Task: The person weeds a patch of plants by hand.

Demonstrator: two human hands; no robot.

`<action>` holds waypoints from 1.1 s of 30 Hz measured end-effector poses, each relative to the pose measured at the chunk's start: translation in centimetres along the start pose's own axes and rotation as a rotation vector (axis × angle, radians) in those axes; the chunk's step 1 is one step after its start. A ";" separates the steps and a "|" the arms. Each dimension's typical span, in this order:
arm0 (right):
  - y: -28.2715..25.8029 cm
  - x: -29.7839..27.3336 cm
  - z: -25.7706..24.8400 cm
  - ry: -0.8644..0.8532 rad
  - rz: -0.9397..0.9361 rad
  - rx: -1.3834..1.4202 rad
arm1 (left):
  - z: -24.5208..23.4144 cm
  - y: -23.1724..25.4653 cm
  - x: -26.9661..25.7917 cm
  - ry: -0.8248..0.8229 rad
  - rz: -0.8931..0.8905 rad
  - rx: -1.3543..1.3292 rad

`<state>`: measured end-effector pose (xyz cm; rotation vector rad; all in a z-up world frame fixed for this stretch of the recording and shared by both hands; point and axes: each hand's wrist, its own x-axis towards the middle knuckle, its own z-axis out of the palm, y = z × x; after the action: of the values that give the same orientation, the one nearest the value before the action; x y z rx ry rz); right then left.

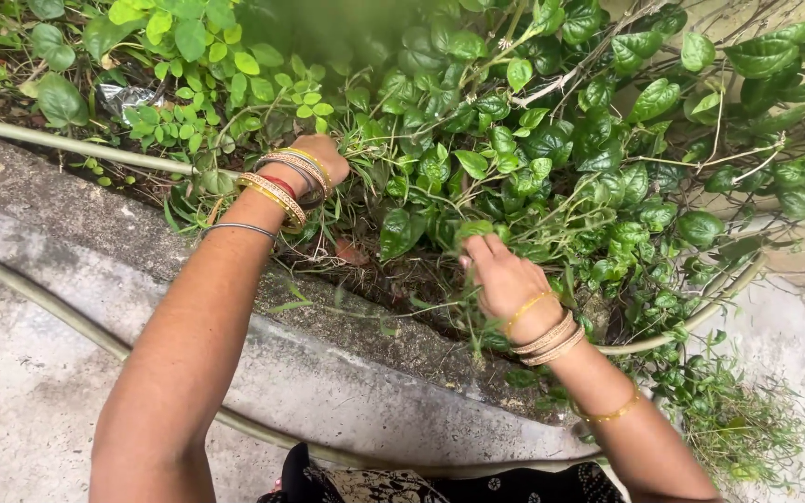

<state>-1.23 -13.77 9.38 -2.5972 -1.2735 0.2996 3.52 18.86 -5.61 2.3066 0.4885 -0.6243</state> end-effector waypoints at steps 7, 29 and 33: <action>0.8 -2.3 4.8 -0.490 0.179 -0.561 | 0.6 -0.3 -0.4 0.000 -0.052 -0.030; -0.7 1.7 -1.7 -0.231 0.147 0.347 | -1.0 -0.1 -3.2 -0.030 -0.071 -0.020; 0.9 1.1 -6.5 -0.086 0.114 0.424 | -0.5 -1.0 -3.0 -0.009 -0.009 0.064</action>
<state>1.97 -14.19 15.21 -2.3131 -0.9599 0.6329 0.74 19.43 -4.12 2.3617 0.4820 -0.6631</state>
